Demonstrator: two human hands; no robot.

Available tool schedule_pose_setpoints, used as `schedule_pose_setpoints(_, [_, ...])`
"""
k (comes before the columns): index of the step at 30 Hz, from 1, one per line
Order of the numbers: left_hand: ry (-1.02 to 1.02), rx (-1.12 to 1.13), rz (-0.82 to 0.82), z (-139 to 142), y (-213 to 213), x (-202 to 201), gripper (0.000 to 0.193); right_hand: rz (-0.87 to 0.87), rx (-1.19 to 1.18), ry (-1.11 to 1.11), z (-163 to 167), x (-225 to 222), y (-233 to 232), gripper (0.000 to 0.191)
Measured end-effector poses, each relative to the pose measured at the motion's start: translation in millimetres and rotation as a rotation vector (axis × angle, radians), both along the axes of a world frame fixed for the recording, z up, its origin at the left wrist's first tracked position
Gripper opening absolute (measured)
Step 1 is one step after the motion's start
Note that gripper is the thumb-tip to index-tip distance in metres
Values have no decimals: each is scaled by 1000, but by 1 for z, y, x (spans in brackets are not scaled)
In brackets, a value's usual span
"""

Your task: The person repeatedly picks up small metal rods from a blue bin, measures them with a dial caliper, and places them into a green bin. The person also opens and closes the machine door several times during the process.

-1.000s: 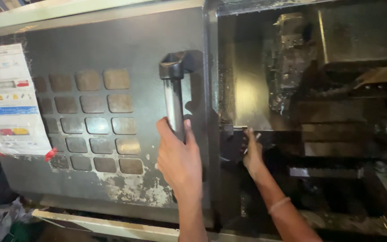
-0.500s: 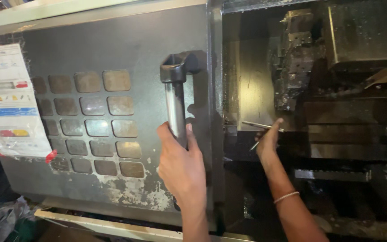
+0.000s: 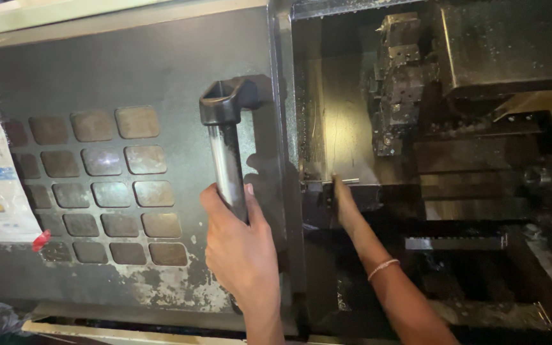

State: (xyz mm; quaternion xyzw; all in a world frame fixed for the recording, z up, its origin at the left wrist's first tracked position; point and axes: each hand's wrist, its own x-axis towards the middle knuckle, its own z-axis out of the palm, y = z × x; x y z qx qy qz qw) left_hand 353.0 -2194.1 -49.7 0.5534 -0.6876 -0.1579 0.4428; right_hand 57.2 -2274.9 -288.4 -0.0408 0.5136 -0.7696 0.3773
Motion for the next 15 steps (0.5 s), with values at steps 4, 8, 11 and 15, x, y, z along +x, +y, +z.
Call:
schedule_pose_setpoints(4, [31,-77,-16,-3,1,1,38,-77,20,239,-13,15,15,33])
schedule_pose_setpoints(8, [17,-88,-11,-4,5,1,39,-717,-76,609,-27,33,19,31])
schedule_pose_setpoints(11, [26,-62,-14,-4,8,0,37,-692,11,831,-34,34,21,21])
schedule_pose_setpoints(15, [23,-45,-13,-3,10,-4,37,-581,75,832,-38,16,32,15])
